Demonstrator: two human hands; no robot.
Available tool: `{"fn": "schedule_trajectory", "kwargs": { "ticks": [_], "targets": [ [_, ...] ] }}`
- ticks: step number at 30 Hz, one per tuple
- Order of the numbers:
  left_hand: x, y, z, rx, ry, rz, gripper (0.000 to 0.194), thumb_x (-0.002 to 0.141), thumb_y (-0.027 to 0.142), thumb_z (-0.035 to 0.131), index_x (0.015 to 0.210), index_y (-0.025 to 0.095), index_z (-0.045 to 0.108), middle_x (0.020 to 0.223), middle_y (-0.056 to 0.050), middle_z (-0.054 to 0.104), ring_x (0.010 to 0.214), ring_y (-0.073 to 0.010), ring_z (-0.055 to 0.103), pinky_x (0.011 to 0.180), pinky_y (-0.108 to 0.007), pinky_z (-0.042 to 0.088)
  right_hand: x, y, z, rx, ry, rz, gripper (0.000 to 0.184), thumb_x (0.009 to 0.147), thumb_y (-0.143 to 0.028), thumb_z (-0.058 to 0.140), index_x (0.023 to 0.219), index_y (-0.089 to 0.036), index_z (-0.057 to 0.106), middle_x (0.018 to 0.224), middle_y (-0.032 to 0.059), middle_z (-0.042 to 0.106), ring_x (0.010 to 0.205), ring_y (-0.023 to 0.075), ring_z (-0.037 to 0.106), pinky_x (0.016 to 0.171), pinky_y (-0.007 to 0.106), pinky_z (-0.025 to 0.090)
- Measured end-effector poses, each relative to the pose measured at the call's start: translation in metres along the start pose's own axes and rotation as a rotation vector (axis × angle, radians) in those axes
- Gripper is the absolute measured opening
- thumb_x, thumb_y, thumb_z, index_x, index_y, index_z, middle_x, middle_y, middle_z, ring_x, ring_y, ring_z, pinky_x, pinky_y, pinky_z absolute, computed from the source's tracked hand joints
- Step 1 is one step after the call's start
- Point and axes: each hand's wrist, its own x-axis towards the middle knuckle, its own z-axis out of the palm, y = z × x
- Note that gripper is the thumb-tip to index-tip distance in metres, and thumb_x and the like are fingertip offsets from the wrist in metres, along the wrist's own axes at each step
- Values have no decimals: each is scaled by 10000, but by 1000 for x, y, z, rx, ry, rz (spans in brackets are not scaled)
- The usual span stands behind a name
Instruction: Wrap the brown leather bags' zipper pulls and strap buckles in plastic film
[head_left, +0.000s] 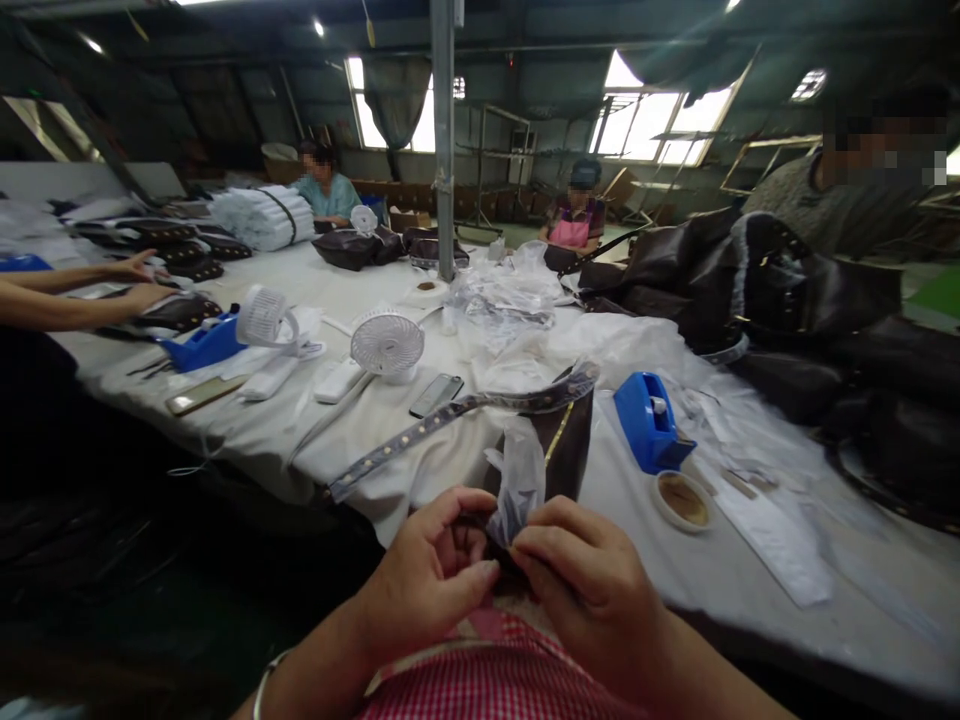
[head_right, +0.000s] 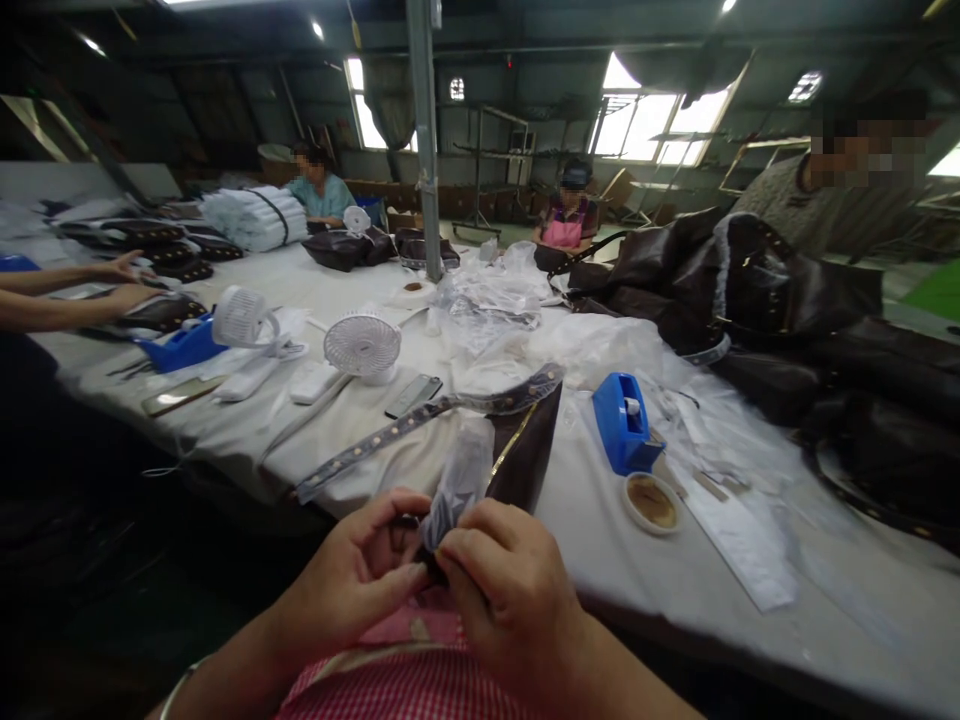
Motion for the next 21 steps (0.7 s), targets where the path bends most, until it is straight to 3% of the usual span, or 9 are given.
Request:
{"fn": "schedule_trajectory", "kwargs": {
  "ticks": [6, 9, 12, 14, 18, 19, 21],
  "targets": [
    [0, 7, 2, 46, 59, 50, 494, 796, 257, 752, 1244, 170, 562, 924, -54, 638, 747, -145, 571, 654, -252, 475, 0, -14, 4, -351, -166, -382, 268, 931, -97, 434, 811, -161, 664, 635, 43, 587, 561, 173, 487, 529, 331, 359],
    [6, 16, -4, -27, -55, 3, 417, 824, 298, 714, 1199, 143, 619, 1001, -92, 676, 862, -193, 623, 764, -298, 506, -1, -12, 5, -419, -161, -431, 231, 909, -58, 476, 852, -155, 678, 618, 26, 603, 542, 165, 517, 519, 320, 378],
    [10, 19, -7, 13, -117, 8, 353, 854, 340, 701, 1140, 134, 671, 988, -93, 709, 914, -224, 644, 825, -331, 506, -5, -4, 1, -211, -138, -406, 180, 942, -105, 511, 950, -140, 688, 694, 38, 675, 601, 155, 596, 575, 295, 455],
    [11, 17, -6, 83, -106, 10, 324, 858, 343, 712, 1115, 146, 698, 966, -88, 724, 883, -222, 653, 806, -331, 513, -10, 4, -4, 77, -94, -220, 214, 989, -215, 493, 946, -148, 692, 777, 62, 706, 673, 154, 636, 637, 280, 499],
    [11, 15, 0, 103, -81, 52, 258, 864, 334, 712, 1060, 169, 740, 961, -83, 723, 893, -232, 662, 812, -339, 517, -19, 28, -7, 559, 54, 566, 434, 996, -474, 486, 781, -146, 670, 613, 10, 589, 525, 110, 509, 494, 217, 410],
    [11, 15, 2, 106, -89, 73, 253, 866, 335, 709, 1056, 172, 744, 963, -84, 718, 908, -240, 663, 823, -345, 514, -18, 33, -5, 693, 48, 699, 491, 977, -551, 485, 775, -140, 663, 577, -7, 551, 486, 95, 454, 462, 206, 370],
    [11, 18, 3, 151, -123, 122, 243, 879, 335, 690, 1054, 178, 749, 962, -87, 706, 923, -248, 660, 834, -350, 507, -11, 39, -2, 993, 19, 811, 553, 928, -651, 502, 799, -135, 657, 574, -14, 543, 471, 81, 421, 448, 193, 344]
  ]
}}
